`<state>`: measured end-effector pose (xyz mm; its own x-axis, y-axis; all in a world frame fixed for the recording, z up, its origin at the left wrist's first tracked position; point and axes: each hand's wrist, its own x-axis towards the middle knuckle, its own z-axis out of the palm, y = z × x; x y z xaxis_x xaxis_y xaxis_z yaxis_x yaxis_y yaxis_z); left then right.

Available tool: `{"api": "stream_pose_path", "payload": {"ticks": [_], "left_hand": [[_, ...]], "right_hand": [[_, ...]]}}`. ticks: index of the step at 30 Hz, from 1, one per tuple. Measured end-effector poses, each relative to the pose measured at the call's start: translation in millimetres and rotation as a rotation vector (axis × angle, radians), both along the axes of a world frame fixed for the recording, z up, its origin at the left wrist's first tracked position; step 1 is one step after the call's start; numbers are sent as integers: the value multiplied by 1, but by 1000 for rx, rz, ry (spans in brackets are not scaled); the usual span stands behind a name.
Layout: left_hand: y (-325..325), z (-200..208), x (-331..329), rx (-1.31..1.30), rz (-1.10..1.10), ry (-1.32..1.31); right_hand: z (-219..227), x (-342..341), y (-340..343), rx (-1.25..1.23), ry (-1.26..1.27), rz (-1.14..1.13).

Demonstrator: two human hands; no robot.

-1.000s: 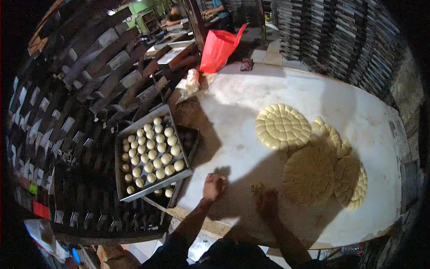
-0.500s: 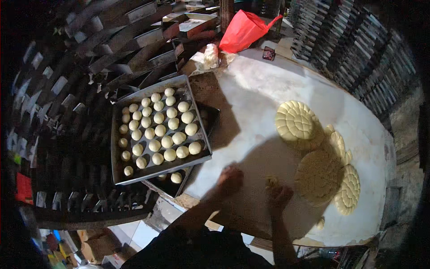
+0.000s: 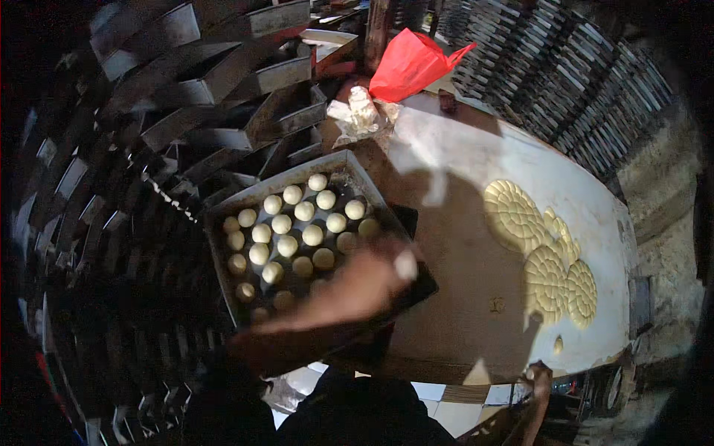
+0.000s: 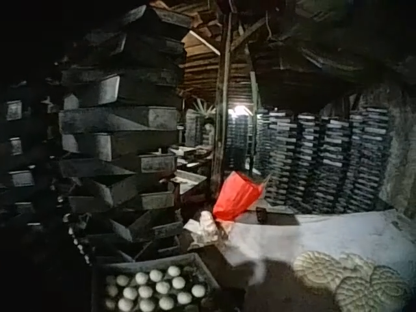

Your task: The recorder adds liquid to a large industrial mixer, checks the dough, weighs materials, and then shapes and trays small dough balls in a bakery.

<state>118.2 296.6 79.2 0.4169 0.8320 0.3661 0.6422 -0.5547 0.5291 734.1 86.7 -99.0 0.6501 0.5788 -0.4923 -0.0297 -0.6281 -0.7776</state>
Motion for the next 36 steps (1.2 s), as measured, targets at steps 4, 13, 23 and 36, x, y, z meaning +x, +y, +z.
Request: {"api": "stream_pose_path", "payload": {"ticks": [4, 13, 23, 36], "left_hand": [[156, -63, -104, -62, 488, 447], [89, -6, -171, 8, 479, 268], [-254, -141, -244, -515, 1026, -707], [-170, -1, 63, -731, 964, -1621]], "right_hand": [[110, -224, 100, 353, -32, 738], [197, -552, 301, 1312, -657, 1089], [110, -506, 300, 1124, -723, 1162], [32, -304, 152, 303, 367, 1264]]}}
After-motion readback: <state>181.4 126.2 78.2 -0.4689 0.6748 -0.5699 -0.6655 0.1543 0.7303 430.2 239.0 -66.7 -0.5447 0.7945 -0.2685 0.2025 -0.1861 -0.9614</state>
